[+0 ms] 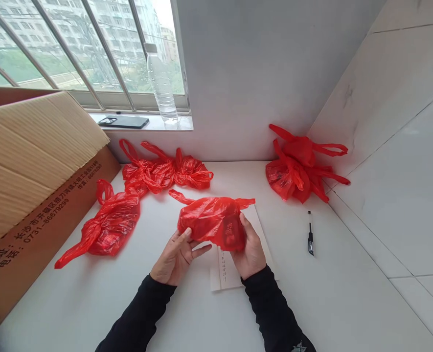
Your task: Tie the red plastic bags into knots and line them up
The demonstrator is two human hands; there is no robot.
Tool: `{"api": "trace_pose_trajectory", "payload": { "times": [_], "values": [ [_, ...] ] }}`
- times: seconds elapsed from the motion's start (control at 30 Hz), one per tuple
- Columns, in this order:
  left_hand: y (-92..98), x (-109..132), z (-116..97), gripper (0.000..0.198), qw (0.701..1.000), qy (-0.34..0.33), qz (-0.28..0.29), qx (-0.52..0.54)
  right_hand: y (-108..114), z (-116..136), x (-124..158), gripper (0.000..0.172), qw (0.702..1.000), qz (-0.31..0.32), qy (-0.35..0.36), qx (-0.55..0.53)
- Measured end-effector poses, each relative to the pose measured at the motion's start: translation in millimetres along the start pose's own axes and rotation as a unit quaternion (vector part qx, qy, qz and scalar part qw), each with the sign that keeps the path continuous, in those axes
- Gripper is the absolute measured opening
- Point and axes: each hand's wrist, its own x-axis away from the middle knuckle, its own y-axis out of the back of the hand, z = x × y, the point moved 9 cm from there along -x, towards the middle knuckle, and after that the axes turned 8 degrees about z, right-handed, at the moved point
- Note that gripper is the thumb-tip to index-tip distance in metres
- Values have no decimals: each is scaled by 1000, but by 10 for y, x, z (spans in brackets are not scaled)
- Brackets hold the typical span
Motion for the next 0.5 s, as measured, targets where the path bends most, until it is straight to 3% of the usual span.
{"api": "trace_pose_trajectory", "payload": {
  "times": [0.07,0.2,0.3,0.4,0.5],
  "values": [
    [50,-7,-78,51,999,-31,-24,15,-59,37,10,45,999,12,10,29],
    [26,4,-195,56,996,-80,-18,17,-218,21,44,64,994,54,8,90],
    [77,2,-185,60,996,-87,-33,14,-248,-11,47,63,990,56,13,126],
    [177,-9,-144,45,994,-85,-64,27,-212,-30,37,59,986,49,33,156],
    [203,-9,-119,38,993,-82,-79,38,-41,-34,48,41,976,-23,42,213]
  ]
}}
